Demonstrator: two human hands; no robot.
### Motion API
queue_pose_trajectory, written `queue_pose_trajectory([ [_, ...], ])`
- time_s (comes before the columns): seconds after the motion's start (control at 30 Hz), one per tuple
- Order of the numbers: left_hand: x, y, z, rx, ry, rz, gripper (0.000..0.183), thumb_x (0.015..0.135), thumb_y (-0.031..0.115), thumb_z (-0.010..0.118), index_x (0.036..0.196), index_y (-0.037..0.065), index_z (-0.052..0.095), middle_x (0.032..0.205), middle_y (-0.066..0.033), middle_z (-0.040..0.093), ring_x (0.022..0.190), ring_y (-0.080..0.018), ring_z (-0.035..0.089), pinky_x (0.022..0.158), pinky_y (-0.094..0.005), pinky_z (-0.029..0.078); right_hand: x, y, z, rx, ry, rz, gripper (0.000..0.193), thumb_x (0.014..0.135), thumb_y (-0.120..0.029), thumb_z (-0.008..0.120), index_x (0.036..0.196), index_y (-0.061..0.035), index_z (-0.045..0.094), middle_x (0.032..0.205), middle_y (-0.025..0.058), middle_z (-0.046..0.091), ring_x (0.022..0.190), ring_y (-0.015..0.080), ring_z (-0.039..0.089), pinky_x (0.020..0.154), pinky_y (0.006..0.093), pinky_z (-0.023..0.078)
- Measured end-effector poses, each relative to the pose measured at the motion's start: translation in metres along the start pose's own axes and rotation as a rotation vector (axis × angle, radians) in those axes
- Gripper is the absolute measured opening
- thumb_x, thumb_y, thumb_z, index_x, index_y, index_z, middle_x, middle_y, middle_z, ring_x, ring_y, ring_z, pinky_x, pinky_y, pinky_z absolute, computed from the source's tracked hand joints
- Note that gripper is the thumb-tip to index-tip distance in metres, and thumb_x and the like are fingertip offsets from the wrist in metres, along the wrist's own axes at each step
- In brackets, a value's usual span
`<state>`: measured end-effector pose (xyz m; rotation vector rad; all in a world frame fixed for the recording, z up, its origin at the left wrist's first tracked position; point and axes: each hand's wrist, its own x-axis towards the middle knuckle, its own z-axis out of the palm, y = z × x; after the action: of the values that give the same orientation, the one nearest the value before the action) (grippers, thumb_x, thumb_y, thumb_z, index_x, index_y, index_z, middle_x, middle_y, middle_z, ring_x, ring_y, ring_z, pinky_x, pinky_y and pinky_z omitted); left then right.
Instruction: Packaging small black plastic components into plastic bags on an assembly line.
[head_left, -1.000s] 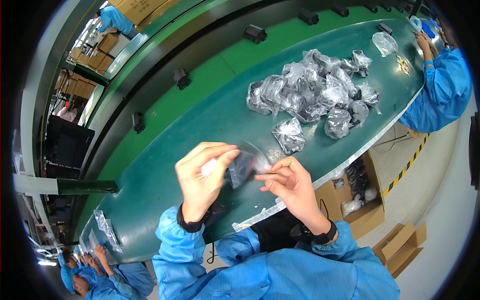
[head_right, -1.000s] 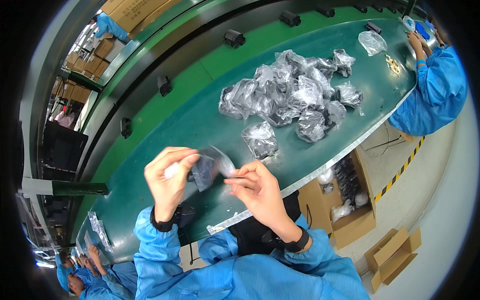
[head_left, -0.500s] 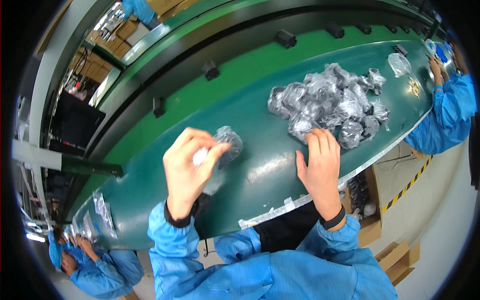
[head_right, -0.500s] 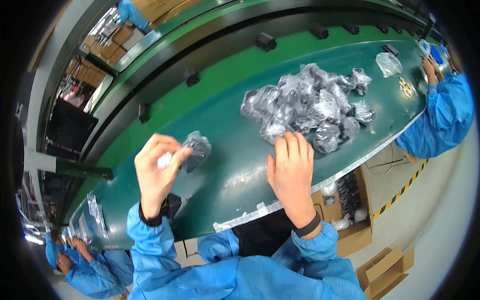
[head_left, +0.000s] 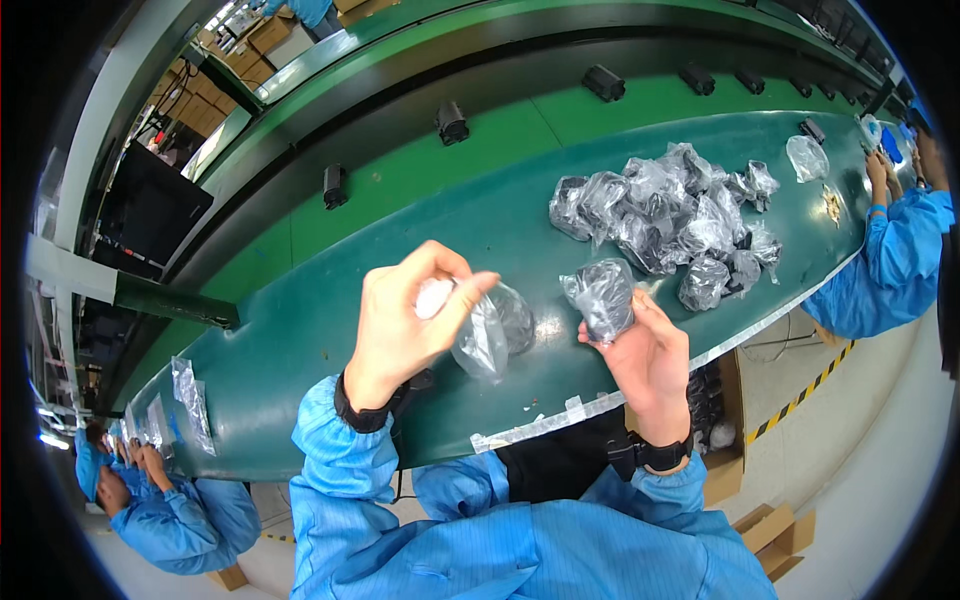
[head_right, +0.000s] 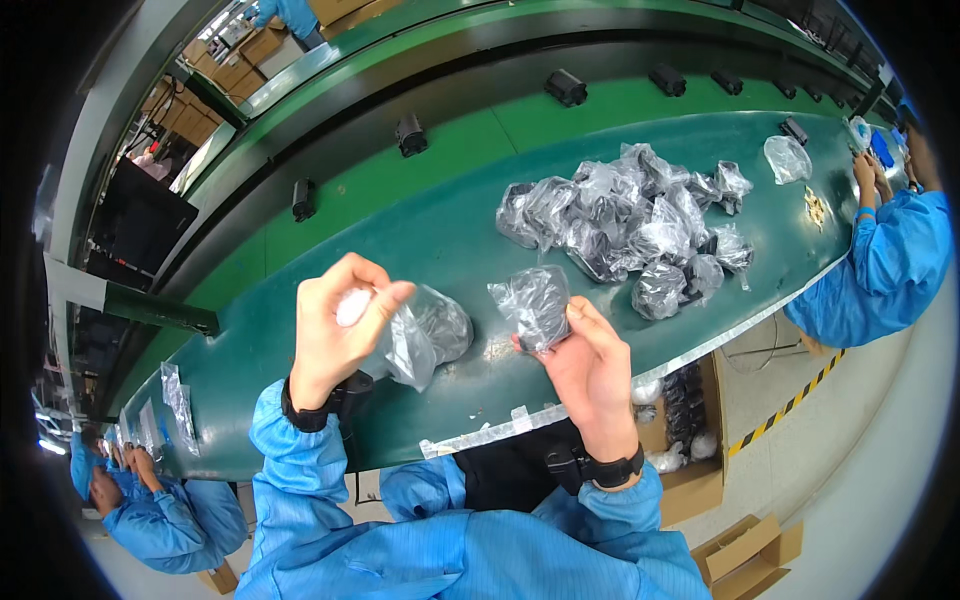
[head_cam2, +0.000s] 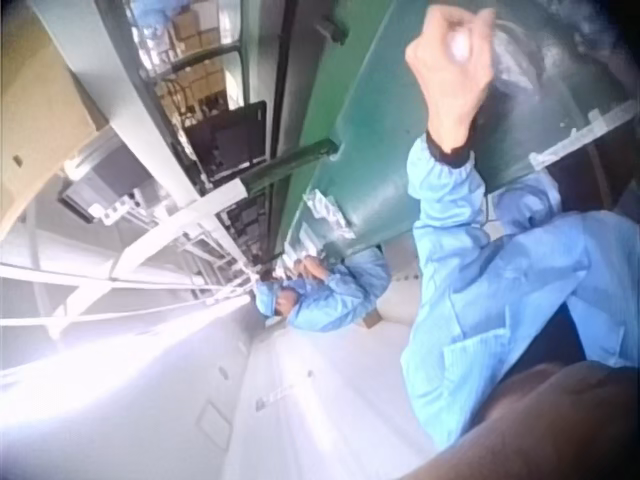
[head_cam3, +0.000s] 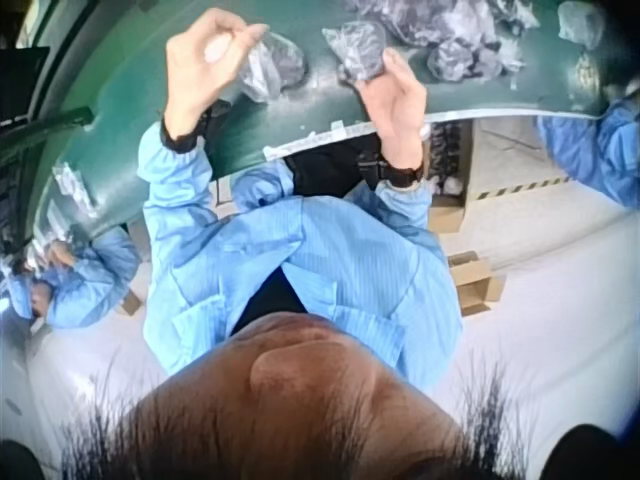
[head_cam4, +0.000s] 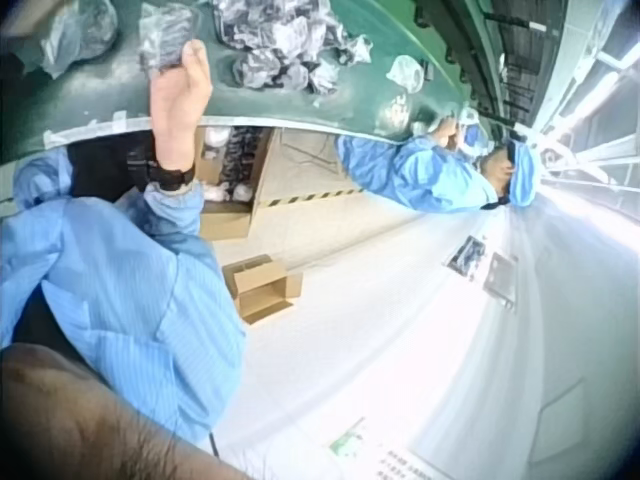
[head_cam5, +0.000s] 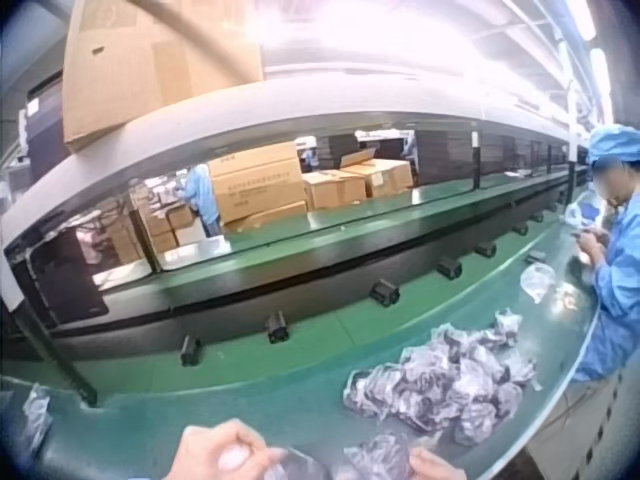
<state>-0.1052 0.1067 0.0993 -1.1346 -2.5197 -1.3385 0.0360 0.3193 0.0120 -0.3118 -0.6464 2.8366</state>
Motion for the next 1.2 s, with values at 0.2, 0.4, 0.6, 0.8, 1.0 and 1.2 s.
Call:
queue_pose_trajectory([
  [0.2, 0.003, 0.003, 0.026, -0.008, -0.153, 0.384, 0.047, 0.069, 0.016, 0.091, 0.110, 0.005, 0.072, 0.088, -0.0093, 0.074, 0.060, -0.0203, 0.064, 0.057, -0.0313, 0.051, 0.002, 0.015, 0.005, 0.061, 0.027, 0.071, 0.023, 0.101, -0.021, 0.051, 0.112, -0.0012, 0.057, 0.113, 0.0144, 0.066, 0.102, 0.0248, 0.063, 0.088, 0.0444, 0.051],
  [0.4, 0.009, 0.005, 0.026, 0.147, -0.318, 0.452, 0.024, 0.071, 0.009, 0.085, 0.094, 0.008, 0.077, 0.081, -0.0063, 0.074, 0.059, -0.0188, 0.063, 0.054, -0.0308, 0.050, 0.001, 0.018, 0.006, -0.161, 0.011, 0.108, 0.026, 0.103, -0.023, 0.052, 0.113, -0.0010, 0.058, 0.104, 0.0116, 0.066, 0.093, 0.0205, 0.063, 0.083, 0.0377, 0.051],
  [0.6, 0.037, -0.007, 0.023, 0.119, -0.049, 0.247, 0.008, 0.080, 0.004, 0.078, 0.088, 0.004, 0.077, 0.078, -0.0092, 0.073, 0.067, -0.0198, 0.069, 0.062, -0.0290, 0.052, 0.017, -0.007, 0.007, -0.486, 0.056, -0.091, 0.031, 0.104, -0.024, 0.049, 0.121, 0.0013, 0.056, 0.103, 0.0187, 0.068, 0.089, 0.0234, 0.068, 0.081, 0.0348, 0.054],
  [0.8, 0.046, -0.027, 0.015, -0.109, 0.061, 0.011, 0.014, 0.086, 0.015, 0.079, 0.089, 0.001, 0.076, 0.077, -0.0052, 0.072, 0.070, -0.0110, 0.066, 0.064, -0.0256, 0.050, 0.021, -0.032, 0.025, -0.861, 0.054, -0.320, 0.015, 0.099, -0.009, 0.055, 0.109, -0.0003, 0.061, 0.091, 0.0106, 0.069, 0.077, 0.0146, 0.065, 0.072, 0.0287, 0.051],
  [1.0, 0.052, -0.047, -0.003, -0.100, 0.060, -0.156, 0.023, 0.088, 0.024, 0.078, 0.091, 0.001, 0.075, 0.070, -0.0010, 0.067, 0.065, -0.0075, 0.059, 0.060, -0.0250, 0.047, 0.060, -0.036, 0.050, -1.835, -0.060, -0.837, 0.008, 0.082, -0.004, 0.066, 0.088, -0.0011, 0.063, 0.081, 0.0117, 0.063, 0.071, 0.0290, 0.066, 0.065, 0.0390, 0.052],
  [1.2, 0.048, -0.033, -0.010, -0.051, 0.256, -0.150, 0.027, 0.092, 0.026, 0.071, 0.092, 0.000, 0.071, 0.072, -0.0064, 0.066, 0.068, -0.0126, 0.060, 0.066, -0.0297, 0.049, 0.114, -0.014, 0.034, -2.352, -0.190, -0.816, 0.014, 0.080, -0.016, 0.071, 0.082, -0.0026, 0.067, 0.084, 0.0142, 0.063, 0.081, 0.0308, 0.068, 0.066, 0.0427, 0.056],
])
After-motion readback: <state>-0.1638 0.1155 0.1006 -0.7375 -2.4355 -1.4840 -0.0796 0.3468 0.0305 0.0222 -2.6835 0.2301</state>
